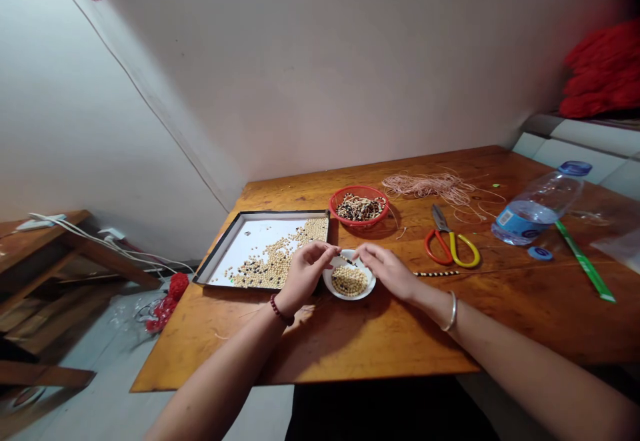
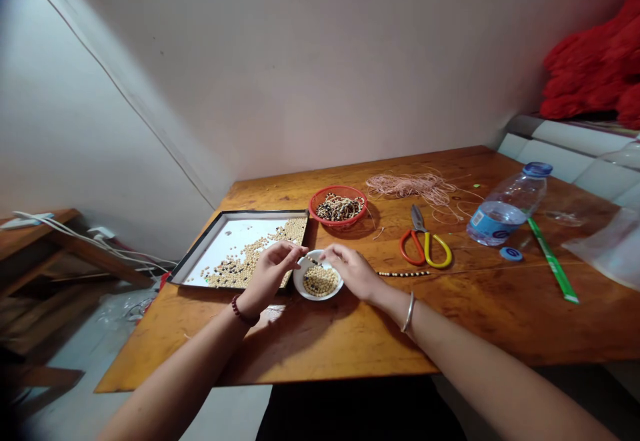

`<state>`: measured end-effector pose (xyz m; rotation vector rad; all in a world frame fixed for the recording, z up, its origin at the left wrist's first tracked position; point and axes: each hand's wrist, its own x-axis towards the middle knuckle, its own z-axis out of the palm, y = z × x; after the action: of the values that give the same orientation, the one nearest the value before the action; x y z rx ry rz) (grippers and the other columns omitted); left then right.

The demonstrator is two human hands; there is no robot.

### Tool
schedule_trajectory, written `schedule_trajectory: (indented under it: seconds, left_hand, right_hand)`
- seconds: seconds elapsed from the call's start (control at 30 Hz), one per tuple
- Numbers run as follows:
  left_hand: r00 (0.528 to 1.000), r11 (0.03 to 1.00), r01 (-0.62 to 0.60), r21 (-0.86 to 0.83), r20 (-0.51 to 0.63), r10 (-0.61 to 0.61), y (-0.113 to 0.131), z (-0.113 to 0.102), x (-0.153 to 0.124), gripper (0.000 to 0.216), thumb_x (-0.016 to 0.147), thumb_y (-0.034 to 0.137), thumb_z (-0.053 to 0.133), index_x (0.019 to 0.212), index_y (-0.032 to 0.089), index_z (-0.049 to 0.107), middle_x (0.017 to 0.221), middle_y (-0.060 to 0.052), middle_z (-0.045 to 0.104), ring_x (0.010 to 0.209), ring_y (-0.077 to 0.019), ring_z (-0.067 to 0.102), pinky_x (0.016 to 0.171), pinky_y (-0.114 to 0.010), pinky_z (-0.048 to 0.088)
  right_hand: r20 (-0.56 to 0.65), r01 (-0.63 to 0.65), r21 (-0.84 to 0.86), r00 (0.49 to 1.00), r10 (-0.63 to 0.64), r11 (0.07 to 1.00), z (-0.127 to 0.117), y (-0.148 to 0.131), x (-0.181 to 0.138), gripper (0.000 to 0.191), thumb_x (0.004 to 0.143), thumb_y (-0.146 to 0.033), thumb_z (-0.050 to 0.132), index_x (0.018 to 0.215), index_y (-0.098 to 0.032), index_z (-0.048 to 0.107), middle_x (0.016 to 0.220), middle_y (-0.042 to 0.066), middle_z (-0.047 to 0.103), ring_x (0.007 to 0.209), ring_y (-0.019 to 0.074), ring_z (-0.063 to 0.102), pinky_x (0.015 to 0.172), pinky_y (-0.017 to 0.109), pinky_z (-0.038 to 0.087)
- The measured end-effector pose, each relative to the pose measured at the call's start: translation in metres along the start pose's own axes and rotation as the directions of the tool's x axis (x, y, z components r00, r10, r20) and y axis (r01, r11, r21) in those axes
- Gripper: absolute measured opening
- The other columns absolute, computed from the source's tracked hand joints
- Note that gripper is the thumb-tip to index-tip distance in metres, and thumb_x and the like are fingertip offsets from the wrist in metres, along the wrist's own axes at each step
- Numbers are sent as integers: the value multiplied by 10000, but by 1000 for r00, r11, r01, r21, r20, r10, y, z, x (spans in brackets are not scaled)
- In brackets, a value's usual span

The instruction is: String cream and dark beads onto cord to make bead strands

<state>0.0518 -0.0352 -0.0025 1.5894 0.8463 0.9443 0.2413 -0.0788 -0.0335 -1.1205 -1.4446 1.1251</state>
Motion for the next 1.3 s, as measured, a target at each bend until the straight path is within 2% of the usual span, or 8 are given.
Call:
schedule_trajectory:
  seconds: [0.17,0.3,0.43,0.7,0.9,1.1,1.2,1.3]
  left_hand:
    - [968,981,-143,132,224,111,7,-2,-3,232,805,376,640,778,147,664,1117,-122,642,1029,-218,596,890,-357,467]
    - [912,906,-313,286,357,202,7,3,-7,150,807,329,648,811,185,692,1186,-94,630,1165,-232,522,1033,-413,354]
    - [889,878,-341,335,419,185,3,8,-9,158,814,335,639,831,190,700,991,-77,701,1111,-222,550,1007,-391,372]
    - [951,942,-170,289,299,80,1,-4,-2,260,802,403,639,791,146,677,871,-70,683,864,-178,610,841,-308,448]
    - [968,994,49,99,242,-72,-2,-10,3,317,781,441,648,801,125,626,868,-93,691,805,-175,637,742,-287,483]
    - [994,999,-45,-7,97,45,-3,-9,3,266,812,411,621,782,151,573,1017,-129,683,1066,-229,606,902,-361,473]
    - [983,960,-178,216,-3,183,0,-8,-1,239,849,393,579,845,156,603,941,-103,691,933,-195,646,849,-331,493]
    - [960,855,-276,440,80,268,5,-5,-6,219,866,368,558,870,171,653,856,-73,695,789,-164,642,758,-288,493]
  right_hand:
    - [71,-4,378,997,-25,926,-4,-3,-4,440,890,-638,308,850,-215,423,702,-46,341,469,64,183,458,227,116]
    - [176,49,416,975,-133,908,-4,-8,-10,451,877,-659,311,826,-216,378,713,-44,309,498,73,191,473,239,125]
    - [187,75,395,969,-160,915,-1,-11,-15,470,865,-678,306,812,-215,366,705,-42,292,522,87,196,482,242,163]
    - [109,-36,-7,993,37,999,-8,-10,-6,423,902,-588,365,995,-197,494,842,14,507,572,94,365,522,232,307]
    - [258,31,-119,966,1,992,-9,-12,-4,468,886,-555,428,765,-148,623,704,31,564,673,147,485,643,270,369]
    - [118,-146,132,984,130,980,-2,-3,-1,409,806,-571,541,772,-164,571,538,-51,415,444,74,310,440,222,226]
    - [93,-223,345,975,203,912,-5,-3,0,352,796,-521,577,799,-172,535,503,-92,302,407,49,192,414,212,120]
    - [102,-253,465,967,232,848,-7,-6,-1,311,787,-464,619,817,-167,529,540,-91,284,439,44,183,423,203,95]
